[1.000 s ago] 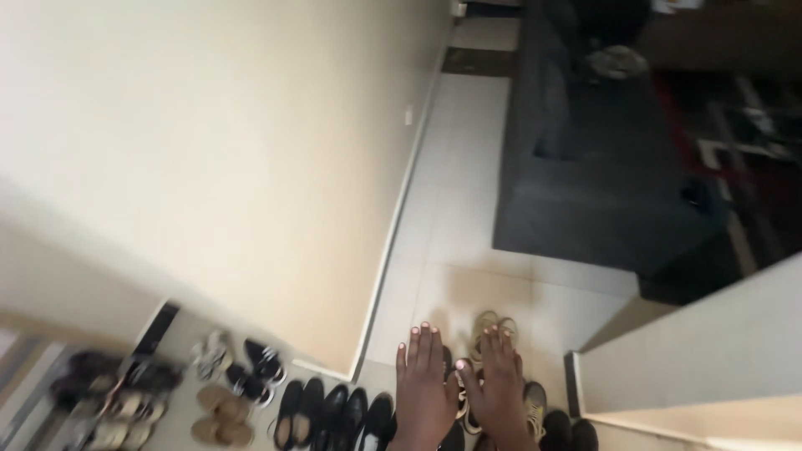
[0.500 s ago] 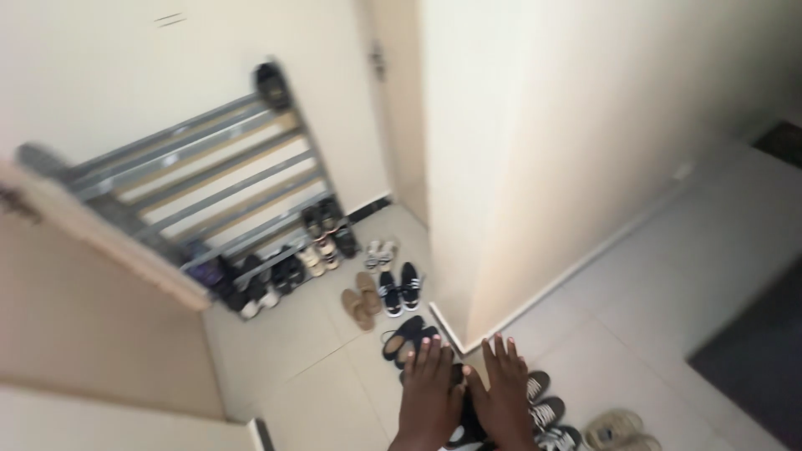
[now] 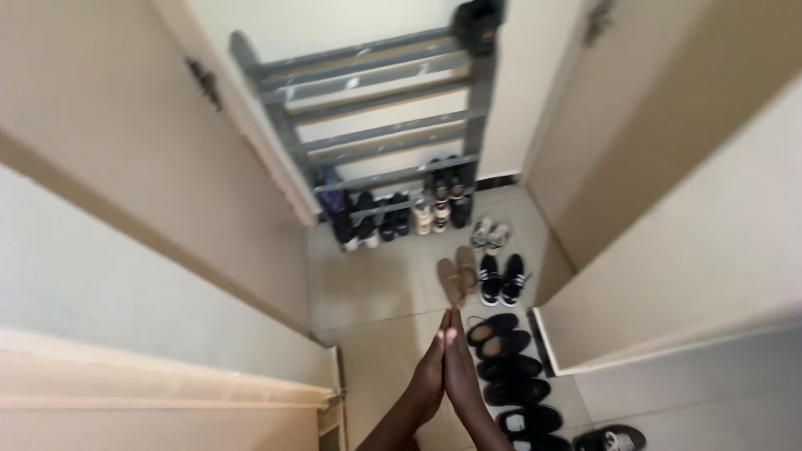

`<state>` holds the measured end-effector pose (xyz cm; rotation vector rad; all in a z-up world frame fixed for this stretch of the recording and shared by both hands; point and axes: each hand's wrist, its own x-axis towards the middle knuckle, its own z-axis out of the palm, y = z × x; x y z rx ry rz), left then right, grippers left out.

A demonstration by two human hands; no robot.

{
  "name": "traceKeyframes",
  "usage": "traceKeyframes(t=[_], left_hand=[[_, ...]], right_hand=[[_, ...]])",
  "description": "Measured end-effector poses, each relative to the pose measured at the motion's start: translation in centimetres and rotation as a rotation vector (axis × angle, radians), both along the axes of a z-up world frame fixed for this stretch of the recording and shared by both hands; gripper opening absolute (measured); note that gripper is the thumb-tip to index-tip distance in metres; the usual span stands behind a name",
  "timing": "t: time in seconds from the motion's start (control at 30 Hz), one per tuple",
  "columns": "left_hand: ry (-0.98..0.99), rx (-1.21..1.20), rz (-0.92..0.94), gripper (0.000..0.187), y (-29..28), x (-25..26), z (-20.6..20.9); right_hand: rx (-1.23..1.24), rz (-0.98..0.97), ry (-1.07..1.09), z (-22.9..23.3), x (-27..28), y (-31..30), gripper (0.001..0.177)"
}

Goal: The person removes shoes from a shoe rack by hand, carries them down the hallway, and arranges them in rows on the floor.

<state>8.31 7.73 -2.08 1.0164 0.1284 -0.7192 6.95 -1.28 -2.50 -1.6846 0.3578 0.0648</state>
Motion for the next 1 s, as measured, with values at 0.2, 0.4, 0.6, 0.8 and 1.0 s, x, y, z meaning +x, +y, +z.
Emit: traceKeyframes(t=[0.2,0.4,0.6,0.8,1.0], left_hand=[[-0.363,0.020,0.271,0.080,6.1,9.8,-4.4],[-0.236,0.320,0.098,0.084,5.4,14.3,-5.6],[0.013,0.263,0.008,0.085,0.1,22.4,-7.8],[-0.275,0.323,0.172,0.072,-6.7,29.9,-15.0],[-0.221,0.331,0.105,0.071,-8.3,39.8,-16.3]], right_hand=[[0.009,0.275,0.005,1.3,5.4,8.7,0.091],[0.169,0.179,0.115,0.2,14.8,7.8,0.092],[0.121,0.086,0.180,-9.9,27.2,0.8,0.083],[-0.299,-0.023,-0.113,-21.7,39.9,-7.3,0.063],[-0.406,-0.216,-0.218,-23.4,48.7,-9.4,0.050]])
